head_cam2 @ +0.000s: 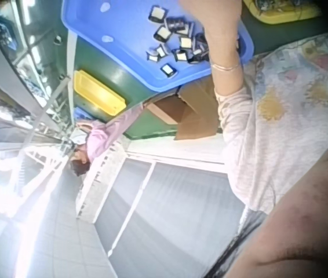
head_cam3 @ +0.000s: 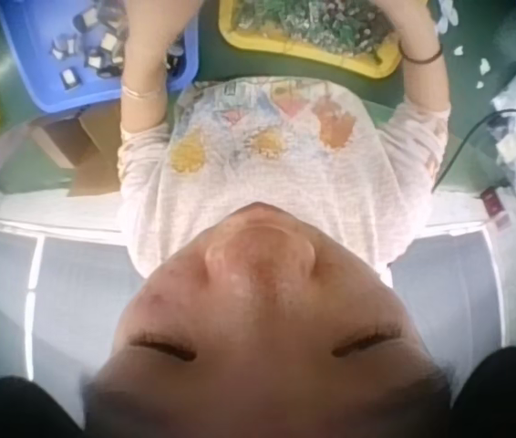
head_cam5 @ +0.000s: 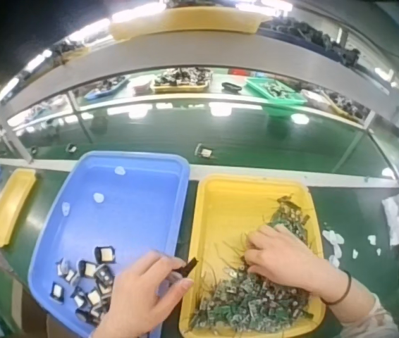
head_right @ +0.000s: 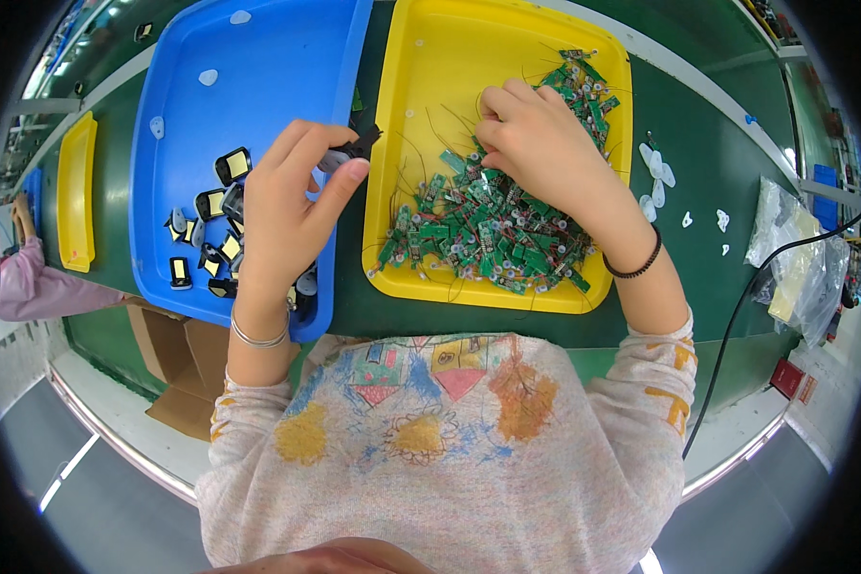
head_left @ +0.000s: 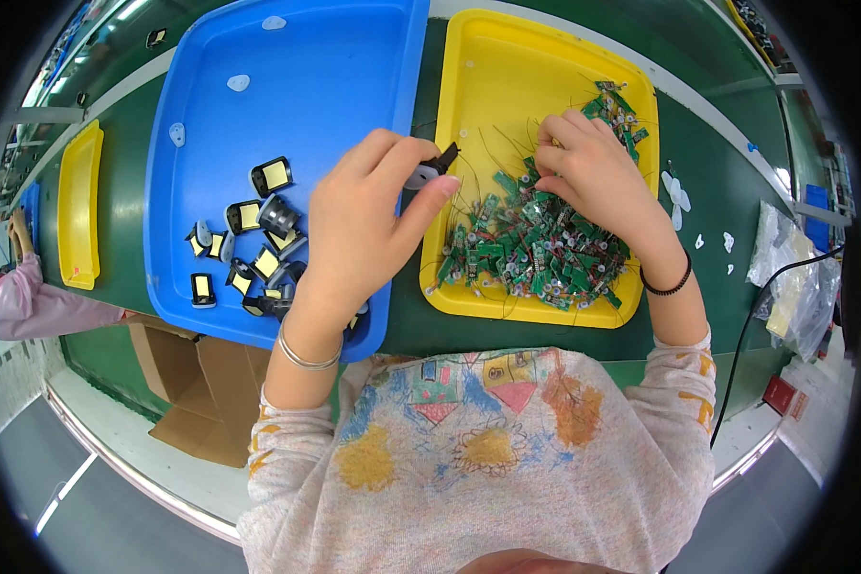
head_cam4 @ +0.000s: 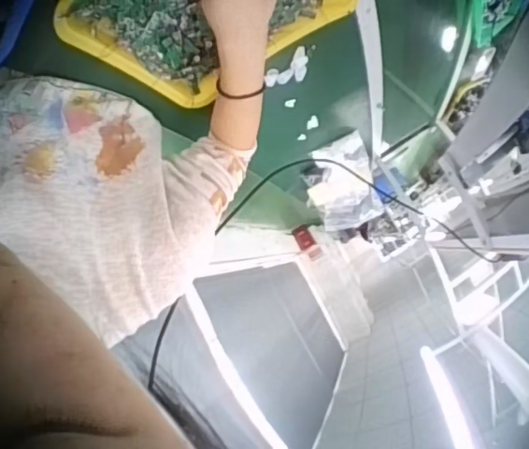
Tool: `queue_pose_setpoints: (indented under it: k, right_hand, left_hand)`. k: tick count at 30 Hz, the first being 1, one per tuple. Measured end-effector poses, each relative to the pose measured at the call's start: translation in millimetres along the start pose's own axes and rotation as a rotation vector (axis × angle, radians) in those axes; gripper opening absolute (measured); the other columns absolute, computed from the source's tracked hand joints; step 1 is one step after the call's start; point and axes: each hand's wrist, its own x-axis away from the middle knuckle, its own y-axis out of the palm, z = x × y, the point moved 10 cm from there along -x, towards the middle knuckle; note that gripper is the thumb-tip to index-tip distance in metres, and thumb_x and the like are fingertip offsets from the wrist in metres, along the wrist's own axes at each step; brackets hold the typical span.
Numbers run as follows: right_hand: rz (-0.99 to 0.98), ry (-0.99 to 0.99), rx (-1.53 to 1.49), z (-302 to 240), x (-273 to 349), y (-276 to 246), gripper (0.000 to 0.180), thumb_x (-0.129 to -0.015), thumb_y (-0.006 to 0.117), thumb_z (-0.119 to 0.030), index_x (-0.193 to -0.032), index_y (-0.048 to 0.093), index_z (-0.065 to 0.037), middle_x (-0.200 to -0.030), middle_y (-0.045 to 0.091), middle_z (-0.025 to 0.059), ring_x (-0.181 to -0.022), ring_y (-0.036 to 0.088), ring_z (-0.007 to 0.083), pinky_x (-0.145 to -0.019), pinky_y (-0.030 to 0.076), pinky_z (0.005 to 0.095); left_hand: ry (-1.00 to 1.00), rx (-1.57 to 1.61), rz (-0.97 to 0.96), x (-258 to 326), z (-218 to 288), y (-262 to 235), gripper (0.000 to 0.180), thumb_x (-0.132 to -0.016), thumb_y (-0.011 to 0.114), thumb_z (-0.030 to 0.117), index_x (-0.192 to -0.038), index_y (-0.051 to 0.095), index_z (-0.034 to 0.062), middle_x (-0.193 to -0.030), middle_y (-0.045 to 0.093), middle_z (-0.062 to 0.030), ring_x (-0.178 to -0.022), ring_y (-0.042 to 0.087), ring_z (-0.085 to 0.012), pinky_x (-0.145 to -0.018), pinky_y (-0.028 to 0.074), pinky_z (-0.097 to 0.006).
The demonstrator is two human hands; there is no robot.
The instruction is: The person inserts small green circuit boards into black plastic housings by hand. They pick up a housing from a blue tray and a circuit board from a yellow tray, fit the board into the housing, and place the assembled unit back into the blue tray. This repetitive assembly process continues throughout the clip.
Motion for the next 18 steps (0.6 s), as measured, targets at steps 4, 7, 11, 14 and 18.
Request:
queue_pose_setpoints:
  k: [4,7,11,14,18]
  right_hand:
    - [-0.111,0.049,-0.085,3,2,4,0.021,-0.058,0.073,-0.011,-0.073,0.059,-0.008,-0.083,0.049,0.0029,-0.088,0.048,0.0201,-0.074,0.039,0.0335]
    - [-0.14,0.074,-0.047,3,7,8,0.021,-0.057,0.073,-0.01,-0.072,0.058,-0.008,-0.084,0.05,0.0029,-0.089,0.048,0.0203,-0.074,0.04,0.0331]
    - [-0.006,0.025,-0.137,8,1,-2,0.02,-0.059,0.072,-0.008,-0.071,0.056,-0.008,-0.08,0.052,0.0042,-0.081,0.051,0.0217,-0.069,0.042,0.0326]
    - [0.296,0.046,-0.377,11,0,-37,0.015,-0.068,0.068,-0.008,-0.072,0.054,-0.006,-0.07,0.052,0.0031,-0.065,0.051,0.0176,-0.058,0.041,0.0272]
    - [0.55,0.38,-1.262,20,17,-45,0.009,-0.082,0.057,-0.008,-0.081,0.049,-0.004,-0.057,0.048,-0.0019,-0.047,0.044,0.0058,-0.045,0.033,0.0176]
  left_hand:
    - [0.002,0.022,-0.001,0,-2,3,0.017,-0.075,0.064,0.013,-0.087,0.059,0.0025,-0.079,0.056,-0.0052,-0.065,0.056,-0.0135,-0.049,0.039,-0.023]
    - [-0.002,0.036,-0.015,0,-1,5,0.017,-0.074,0.065,0.012,-0.087,0.06,0.0025,-0.078,0.056,-0.0049,-0.064,0.056,-0.0129,-0.049,0.039,-0.022]
    - [-0.098,0.214,-0.098,1,-2,13,0.017,-0.075,0.063,0.01,-0.088,0.06,0.0013,-0.082,0.057,-0.006,-0.068,0.056,-0.0124,-0.052,0.042,-0.021]
    - [-0.199,0.486,-0.157,2,-5,23,0.019,-0.075,0.063,0.006,-0.092,0.059,-0.0004,-0.09,0.057,-0.0073,-0.077,0.056,-0.0125,-0.058,0.046,-0.022]
    - [-0.331,0.886,-0.1,10,-18,38,0.023,-0.072,0.067,0.002,-0.092,0.057,0.0007,-0.094,0.056,-0.0059,-0.082,0.057,-0.0125,-0.061,0.048,-0.021]
